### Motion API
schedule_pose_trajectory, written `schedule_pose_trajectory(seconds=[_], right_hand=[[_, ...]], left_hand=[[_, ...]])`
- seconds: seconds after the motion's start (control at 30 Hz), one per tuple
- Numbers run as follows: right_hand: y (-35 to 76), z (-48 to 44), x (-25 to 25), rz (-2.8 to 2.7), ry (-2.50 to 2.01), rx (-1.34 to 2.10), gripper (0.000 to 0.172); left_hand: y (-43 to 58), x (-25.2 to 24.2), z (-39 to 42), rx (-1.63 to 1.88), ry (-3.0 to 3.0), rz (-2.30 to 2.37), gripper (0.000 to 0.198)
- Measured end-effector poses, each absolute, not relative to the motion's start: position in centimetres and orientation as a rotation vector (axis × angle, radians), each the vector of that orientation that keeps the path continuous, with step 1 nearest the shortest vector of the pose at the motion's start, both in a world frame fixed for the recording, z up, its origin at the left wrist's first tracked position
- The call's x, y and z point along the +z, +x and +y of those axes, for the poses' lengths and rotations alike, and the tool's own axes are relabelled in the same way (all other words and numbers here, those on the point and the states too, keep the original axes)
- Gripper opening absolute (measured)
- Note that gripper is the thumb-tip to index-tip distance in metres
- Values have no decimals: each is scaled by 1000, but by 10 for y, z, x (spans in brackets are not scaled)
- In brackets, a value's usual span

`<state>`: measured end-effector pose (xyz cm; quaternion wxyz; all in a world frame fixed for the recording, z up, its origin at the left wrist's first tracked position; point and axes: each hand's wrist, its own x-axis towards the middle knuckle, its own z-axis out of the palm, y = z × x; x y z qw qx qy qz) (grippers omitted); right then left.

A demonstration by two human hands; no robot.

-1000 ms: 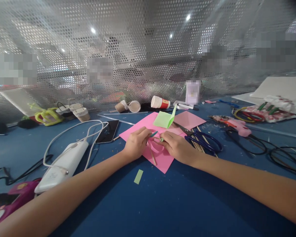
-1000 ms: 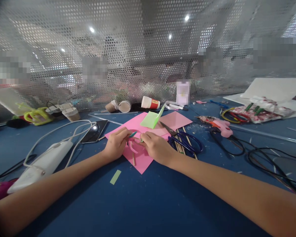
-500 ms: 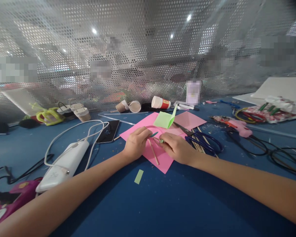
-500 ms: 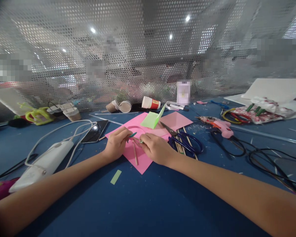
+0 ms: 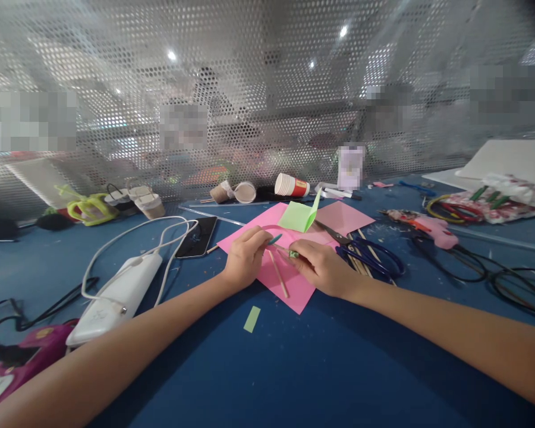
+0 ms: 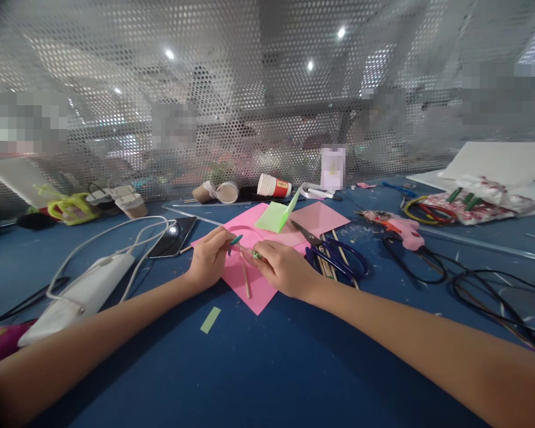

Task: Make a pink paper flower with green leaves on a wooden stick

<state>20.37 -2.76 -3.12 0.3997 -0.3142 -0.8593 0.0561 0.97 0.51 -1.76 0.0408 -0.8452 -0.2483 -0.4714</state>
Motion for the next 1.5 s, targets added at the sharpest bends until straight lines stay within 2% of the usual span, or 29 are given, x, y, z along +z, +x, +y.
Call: schedule_pose_trajectory(seconds=[0.07,0.27,0.4,0.6,0.73,0.87,1.0,1.23,1.37,1.5], right_hand=[[204,-28,-31,-2165,-785,141,16],[208,-29,-32,-2116,-766,200,14],[208,-28,-32,-2066,-770,242,10],[208,-28,-33,-1997,-766,255,8],[208,-27,-33,-1980,-758,222,11],[207,-29,-32,-1959,-766,236,15],[206,-32,-27,-1960,-837,284,27],[203,-2,18,-1669,-1016,915,59],[185,46,44,-1831,-1337,809,64],[156,94,60,-1856,-1500,749,65]], left_hand=[[9,-17,6,-1486,-2577,-827,20],[4,-17,20,-1843,-2301,-1473,28],[2,-20,26,-1775,-2421,-1431,24],[0,-24,31,-1937,-2286,-1335,18],[0,-24,36,-1717,-2316,-1355,24],[2,-25,39,-1372,-2315,-1647,26],[4,-24,34,-1191,-2353,-1667,30],[5,-22,15,-972,-2394,-1465,30],[8,-24,8,-812,-2472,-1324,24],[9,-27,5,-724,-2404,-1407,15]])
